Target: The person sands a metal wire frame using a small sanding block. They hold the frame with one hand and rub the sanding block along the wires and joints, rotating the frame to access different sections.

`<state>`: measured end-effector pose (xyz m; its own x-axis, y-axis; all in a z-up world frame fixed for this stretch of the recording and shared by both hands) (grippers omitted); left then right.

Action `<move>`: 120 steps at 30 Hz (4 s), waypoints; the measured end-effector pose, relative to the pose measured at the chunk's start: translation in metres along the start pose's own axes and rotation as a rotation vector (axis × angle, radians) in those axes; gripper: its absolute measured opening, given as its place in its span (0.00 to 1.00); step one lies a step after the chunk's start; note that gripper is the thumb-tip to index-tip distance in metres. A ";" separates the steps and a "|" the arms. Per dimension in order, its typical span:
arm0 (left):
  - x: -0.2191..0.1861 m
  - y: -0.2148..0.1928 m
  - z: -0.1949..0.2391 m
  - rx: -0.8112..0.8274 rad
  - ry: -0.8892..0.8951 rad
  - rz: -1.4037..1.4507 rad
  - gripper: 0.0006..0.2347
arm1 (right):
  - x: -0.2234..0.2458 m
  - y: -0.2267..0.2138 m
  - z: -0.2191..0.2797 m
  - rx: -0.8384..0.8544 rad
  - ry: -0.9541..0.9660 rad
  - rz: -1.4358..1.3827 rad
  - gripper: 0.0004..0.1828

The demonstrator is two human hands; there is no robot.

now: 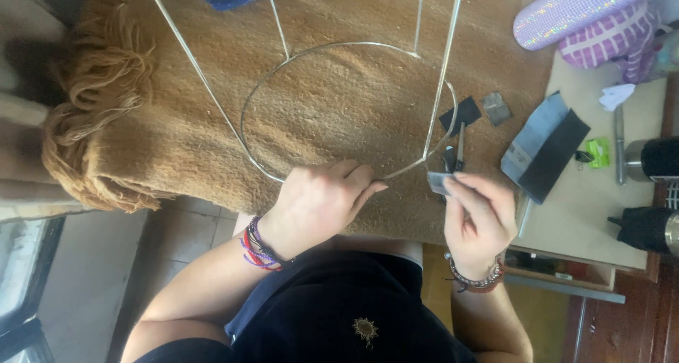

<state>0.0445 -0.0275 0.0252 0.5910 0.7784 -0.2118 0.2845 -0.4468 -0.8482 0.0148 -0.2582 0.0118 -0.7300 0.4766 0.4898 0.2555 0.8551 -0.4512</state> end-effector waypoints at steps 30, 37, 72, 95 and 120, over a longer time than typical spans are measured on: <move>-0.003 0.009 0.003 0.097 0.013 0.040 0.13 | 0.017 0.017 -0.038 0.416 -0.362 0.419 0.17; -0.001 0.009 0.004 0.120 0.032 0.050 0.13 | 0.020 0.022 -0.033 0.464 -0.406 0.483 0.19; 0.008 0.011 0.002 0.056 0.094 0.018 0.14 | 0.015 0.032 -0.030 0.548 -0.285 0.451 0.22; 0.090 -0.064 0.011 -0.307 -0.328 0.442 0.18 | -0.018 -0.030 -0.004 0.047 0.164 0.126 0.07; 0.102 -0.052 -0.005 -0.483 -0.208 0.662 0.16 | -0.015 -0.006 0.003 -0.041 0.258 -0.198 0.07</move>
<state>0.0937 0.0726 0.0500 0.6121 0.3340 -0.7168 0.2477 -0.9418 -0.2274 0.0227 -0.2711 0.0050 -0.5848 0.3319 0.7402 0.1537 0.9413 -0.3007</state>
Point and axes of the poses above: each hand's wrist, its own z-axis away from the middle knuckle, its own y-axis out of the palm, x = y × z, the point moved 5 cm from there along -z, towards the middle knuckle, and after that the axes turned 13 degrees about -z, right-handed, at the moved point
